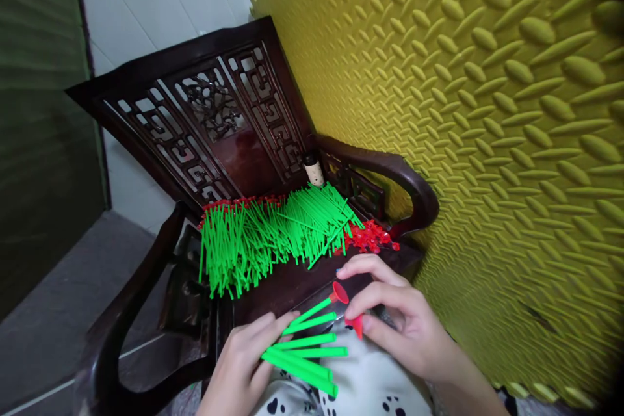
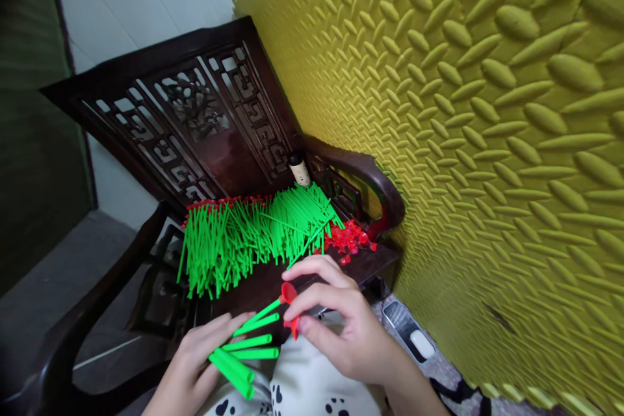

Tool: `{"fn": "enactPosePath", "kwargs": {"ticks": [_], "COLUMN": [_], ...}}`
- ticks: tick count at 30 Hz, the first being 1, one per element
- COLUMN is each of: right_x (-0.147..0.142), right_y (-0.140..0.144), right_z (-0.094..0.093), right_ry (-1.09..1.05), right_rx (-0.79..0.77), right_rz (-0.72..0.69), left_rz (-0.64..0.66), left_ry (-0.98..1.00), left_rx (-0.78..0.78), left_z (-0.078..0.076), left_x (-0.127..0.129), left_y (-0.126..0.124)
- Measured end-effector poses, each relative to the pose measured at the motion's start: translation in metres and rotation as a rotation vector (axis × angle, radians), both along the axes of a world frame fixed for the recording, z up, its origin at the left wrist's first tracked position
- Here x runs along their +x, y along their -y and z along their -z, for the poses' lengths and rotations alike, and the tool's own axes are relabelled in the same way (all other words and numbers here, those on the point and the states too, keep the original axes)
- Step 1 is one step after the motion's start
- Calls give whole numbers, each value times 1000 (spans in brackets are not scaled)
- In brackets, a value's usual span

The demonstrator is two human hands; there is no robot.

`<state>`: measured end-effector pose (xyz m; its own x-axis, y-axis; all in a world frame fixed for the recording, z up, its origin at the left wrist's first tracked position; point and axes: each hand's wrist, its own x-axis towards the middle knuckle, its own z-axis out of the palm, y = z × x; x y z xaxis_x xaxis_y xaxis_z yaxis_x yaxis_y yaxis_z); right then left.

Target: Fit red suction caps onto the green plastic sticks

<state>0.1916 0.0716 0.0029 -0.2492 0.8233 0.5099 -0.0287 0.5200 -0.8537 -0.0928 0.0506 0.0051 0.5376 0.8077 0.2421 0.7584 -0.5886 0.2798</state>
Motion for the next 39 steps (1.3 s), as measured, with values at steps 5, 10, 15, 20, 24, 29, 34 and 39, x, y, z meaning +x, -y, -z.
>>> {"fn": "enactPosePath", "kwargs": {"ticks": [5, 10, 15, 20, 24, 29, 34, 39], "right_x": [-1, -4, -3, -3, -5, -23, -44, -44], "right_y": [-9, -16, -19, -22, -25, -26, -28, -31], "right_z": [-1, 9, 13, 14, 14, 31, 57, 53], "right_ry": [-83, -161, -197, -181, -203, -339, -543, -644], "right_rx": [47, 16, -2, -56, -39, -119, -291, -403], "right_rz": [-118, -258, -298, -367, -506, -466, -508, -375], "left_rz": [23, 27, 33, 84, 81, 46, 24, 28], "left_ry": [11, -14, -88, -67, -92, -179, -184, -148], "left_rx": [-70, -47, -117, -186, -181, -136, -107, -145], "left_z": [-4, -2, 0, -6, -6, -6, -8, -3], "left_x": [6, 6, 2, 10, 11, 15, 22, 14], "left_y": [-1, -2, -3, -4, -3, 0, -2, -8]}}
